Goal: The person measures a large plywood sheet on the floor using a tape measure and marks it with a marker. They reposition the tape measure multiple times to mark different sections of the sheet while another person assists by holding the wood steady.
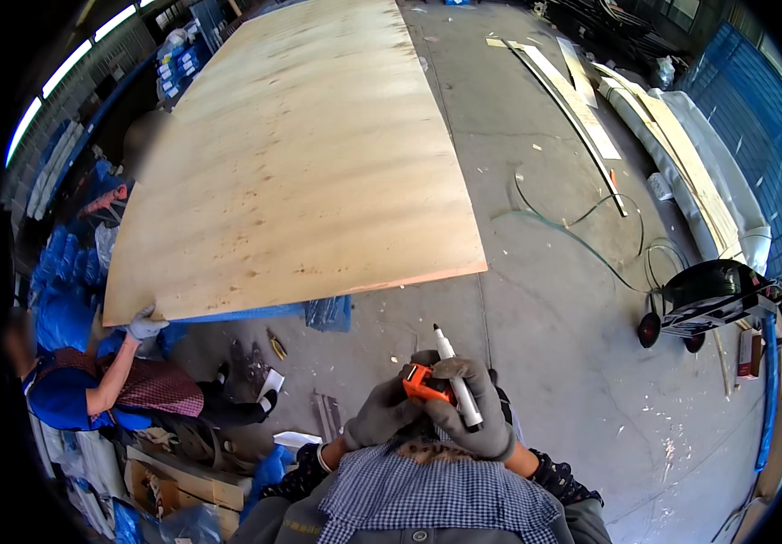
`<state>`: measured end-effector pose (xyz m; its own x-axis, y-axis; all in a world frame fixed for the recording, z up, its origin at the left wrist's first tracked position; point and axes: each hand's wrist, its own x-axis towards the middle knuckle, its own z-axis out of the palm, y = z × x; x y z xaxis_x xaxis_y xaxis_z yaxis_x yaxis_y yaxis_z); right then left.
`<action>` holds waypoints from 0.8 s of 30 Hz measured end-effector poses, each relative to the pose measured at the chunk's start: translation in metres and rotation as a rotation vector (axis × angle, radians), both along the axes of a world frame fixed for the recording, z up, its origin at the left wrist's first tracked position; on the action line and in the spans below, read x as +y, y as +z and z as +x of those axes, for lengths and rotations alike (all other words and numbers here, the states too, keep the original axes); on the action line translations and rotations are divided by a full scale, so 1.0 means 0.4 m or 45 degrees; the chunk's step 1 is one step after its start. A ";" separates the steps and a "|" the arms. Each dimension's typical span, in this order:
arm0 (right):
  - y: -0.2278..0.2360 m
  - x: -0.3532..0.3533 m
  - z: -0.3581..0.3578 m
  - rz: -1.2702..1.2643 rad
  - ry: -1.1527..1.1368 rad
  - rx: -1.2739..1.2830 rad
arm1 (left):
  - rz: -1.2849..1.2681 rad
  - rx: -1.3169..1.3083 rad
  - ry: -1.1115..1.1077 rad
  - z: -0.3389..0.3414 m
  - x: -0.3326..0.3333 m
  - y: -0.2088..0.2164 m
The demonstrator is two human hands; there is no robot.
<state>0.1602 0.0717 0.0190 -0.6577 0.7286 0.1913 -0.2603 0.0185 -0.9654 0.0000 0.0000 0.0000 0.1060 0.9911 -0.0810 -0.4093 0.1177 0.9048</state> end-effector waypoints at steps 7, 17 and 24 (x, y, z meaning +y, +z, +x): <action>0.010 0.253 0.167 -0.520 0.502 0.526 | -0.162 -0.134 -0.181 0.178 0.197 0.059; 0.033 0.556 0.439 -0.551 0.176 0.201 | -0.380 0.129 -0.303 0.434 0.546 0.082; 0.021 0.743 0.424 -0.398 -0.220 0.228 | -0.264 0.255 -0.166 0.476 0.762 0.081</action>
